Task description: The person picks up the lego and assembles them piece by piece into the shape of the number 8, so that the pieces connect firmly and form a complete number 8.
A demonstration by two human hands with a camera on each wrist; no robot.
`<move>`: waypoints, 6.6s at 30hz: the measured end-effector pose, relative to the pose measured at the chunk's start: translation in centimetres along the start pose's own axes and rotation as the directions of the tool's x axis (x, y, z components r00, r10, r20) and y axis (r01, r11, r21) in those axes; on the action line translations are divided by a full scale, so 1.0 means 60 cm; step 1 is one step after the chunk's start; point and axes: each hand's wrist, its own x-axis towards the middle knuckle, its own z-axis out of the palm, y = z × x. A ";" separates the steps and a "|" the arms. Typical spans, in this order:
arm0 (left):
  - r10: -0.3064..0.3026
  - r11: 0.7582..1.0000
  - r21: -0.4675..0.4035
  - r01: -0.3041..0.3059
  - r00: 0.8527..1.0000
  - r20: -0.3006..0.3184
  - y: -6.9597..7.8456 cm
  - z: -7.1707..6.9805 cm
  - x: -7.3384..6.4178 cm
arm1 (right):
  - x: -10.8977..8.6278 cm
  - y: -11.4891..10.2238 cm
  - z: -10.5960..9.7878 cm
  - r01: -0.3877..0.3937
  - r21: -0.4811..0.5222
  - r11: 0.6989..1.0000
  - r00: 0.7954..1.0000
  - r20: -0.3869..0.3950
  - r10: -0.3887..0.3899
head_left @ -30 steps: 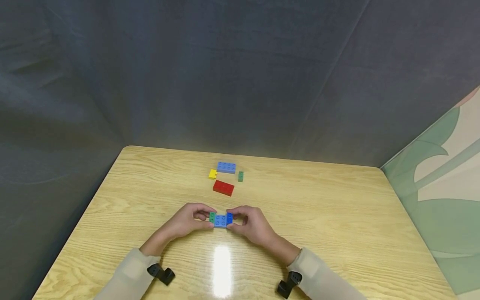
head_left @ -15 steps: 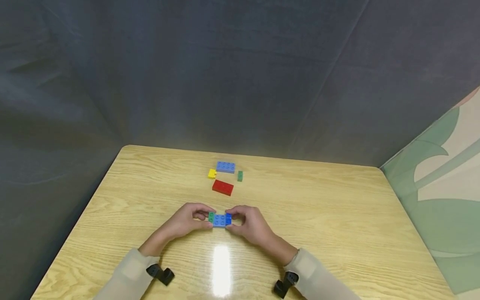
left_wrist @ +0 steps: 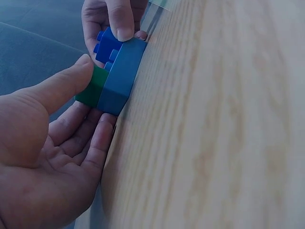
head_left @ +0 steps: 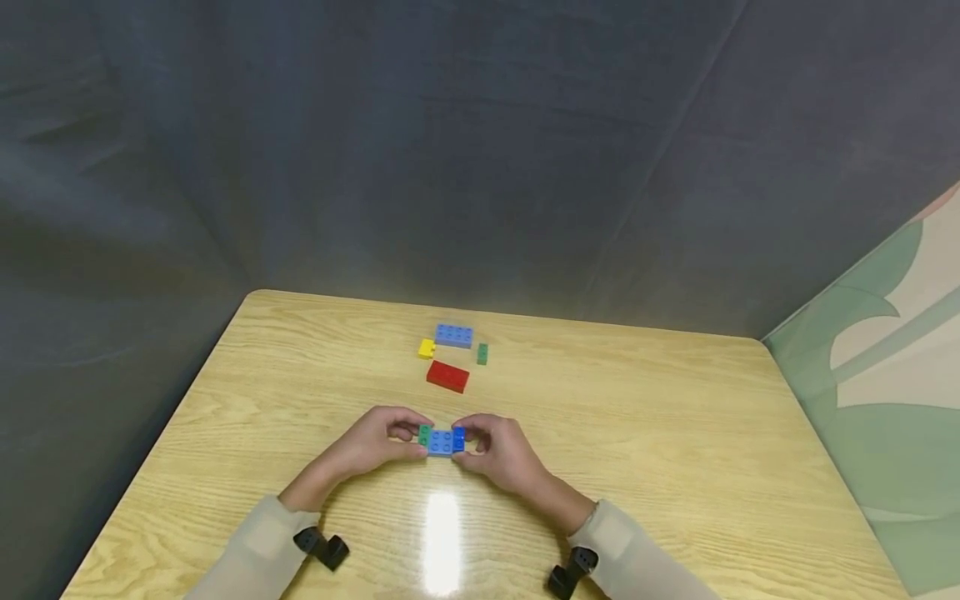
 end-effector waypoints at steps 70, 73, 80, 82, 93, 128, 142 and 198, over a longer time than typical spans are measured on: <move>-0.010 0.997 0.083 0.007 0.999 0.037 0.007 -0.003 0.004 | 0.101 0.005 -0.032 -0.057 0.053 0.997 0.979 -0.193 0.066; -0.004 0.997 0.080 0.001 0.999 0.036 0.006 -0.003 0.005 | 0.107 0.007 -0.027 -0.067 0.037 0.997 0.978 -0.198 0.073; -0.006 0.997 0.074 0.003 0.999 0.035 0.005 -0.002 0.005 | 0.115 0.022 -0.019 -0.088 0.035 0.995 0.972 -0.213 0.094; -0.010 0.997 0.070 0.008 0.999 0.036 0.005 -0.003 0.004 | 0.117 0.025 -0.018 -0.093 0.042 0.995 0.973 -0.210 0.099; 0.004 0.998 0.067 -0.006 0.999 0.038 0.004 -0.003 0.004 | 0.123 0.028 -0.015 -0.149 0.091 0.985 0.974 -0.159 0.162; 0.002 0.998 0.066 -0.004 1.000 0.029 0.007 -0.003 0.002 | 0.129 0.031 -0.013 -0.101 -0.113 0.988 0.981 -0.175 0.081; -0.015 0.997 0.074 0.013 1.000 0.022 0.004 -0.003 0.002 | 0.127 0.030 -0.014 -0.115 -0.042 0.992 0.978 -0.182 0.106; -0.012 0.998 0.055 0.010 1.000 0.028 0.003 -0.005 0.005 | 0.021 -0.051 -0.057 0.102 0.010 0.995 0.990 -0.102 -0.100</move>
